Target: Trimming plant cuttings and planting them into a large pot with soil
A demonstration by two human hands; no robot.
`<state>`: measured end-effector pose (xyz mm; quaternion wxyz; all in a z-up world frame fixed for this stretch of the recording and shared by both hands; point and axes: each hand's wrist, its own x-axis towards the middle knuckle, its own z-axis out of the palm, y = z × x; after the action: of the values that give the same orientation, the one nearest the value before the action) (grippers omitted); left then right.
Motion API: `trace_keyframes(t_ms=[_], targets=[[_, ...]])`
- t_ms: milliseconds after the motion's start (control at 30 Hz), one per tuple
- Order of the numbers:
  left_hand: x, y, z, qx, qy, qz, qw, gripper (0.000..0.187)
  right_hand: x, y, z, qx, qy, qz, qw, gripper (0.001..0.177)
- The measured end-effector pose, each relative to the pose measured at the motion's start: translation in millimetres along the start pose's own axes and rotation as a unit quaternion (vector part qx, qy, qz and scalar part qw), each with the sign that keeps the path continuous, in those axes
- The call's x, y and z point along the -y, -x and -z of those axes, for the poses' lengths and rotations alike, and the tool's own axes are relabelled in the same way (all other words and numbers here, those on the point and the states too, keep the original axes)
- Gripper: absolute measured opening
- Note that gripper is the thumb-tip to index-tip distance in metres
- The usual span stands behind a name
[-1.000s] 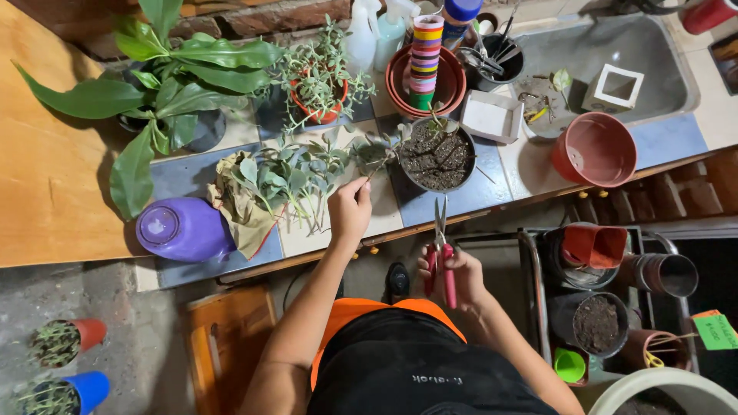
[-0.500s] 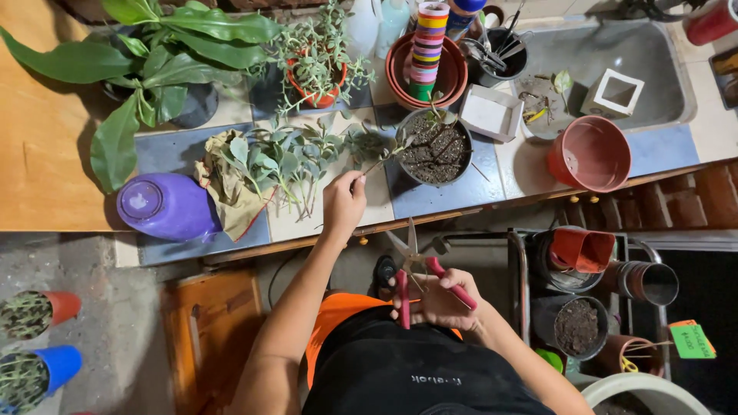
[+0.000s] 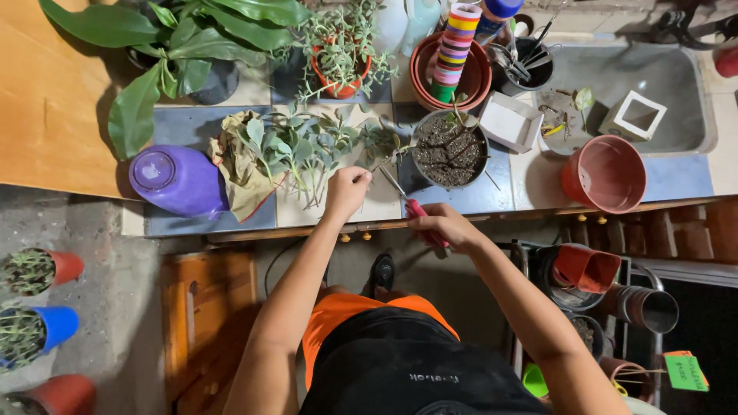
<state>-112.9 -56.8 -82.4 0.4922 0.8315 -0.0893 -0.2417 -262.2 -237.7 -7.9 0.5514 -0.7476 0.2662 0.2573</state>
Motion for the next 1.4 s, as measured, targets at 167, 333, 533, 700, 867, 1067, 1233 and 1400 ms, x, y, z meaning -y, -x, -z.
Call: trace_keyframes(t_ms=[167, 333, 533, 700, 867, 1067, 1233, 1400], targets=[[9, -7, -6, 0.016, -0.012, 0.006, 1.000, 0.018, -18, -35, -3, 0.018, -0.018, 0.020, 0.999, 0.032], [8, -9, -8, 0.032, -0.017, 0.026, 0.999, 0.021, -16, -41, -15, 0.012, -0.088, 0.020, 0.996, 0.032], [33, -18, -22, 0.047, -0.036, 0.049, 0.997, 0.021, -21, -42, -32, 0.010, -0.087, 0.023, 0.996, 0.030], [70, -15, -38, 0.050, -0.036, 0.077, 0.995, 0.020, -27, -40, -61, 0.003, -0.131, -0.003, 0.991, 0.039], [103, -29, -51, 0.063, -0.050, 0.100, 0.992, 0.020, -49, -58, -77, -0.014, -0.149, -0.008, 0.989, 0.029], [130, -50, -66, 0.060, -0.061, 0.086, 0.993, 0.020, -78, -90, -89, -0.046, -0.179, -0.004, 0.983, 0.029], [123, -51, -45, 0.034, -0.162, 0.045, 0.985, 0.020, -58, -63, -73, -0.033, -0.104, -0.011, 0.994, 0.032], [76, -46, -24, -0.018, -0.222, -0.147, 0.964, 0.028, -72, -15, -18, 0.035, 0.004, -0.039, 0.999, 0.032]])
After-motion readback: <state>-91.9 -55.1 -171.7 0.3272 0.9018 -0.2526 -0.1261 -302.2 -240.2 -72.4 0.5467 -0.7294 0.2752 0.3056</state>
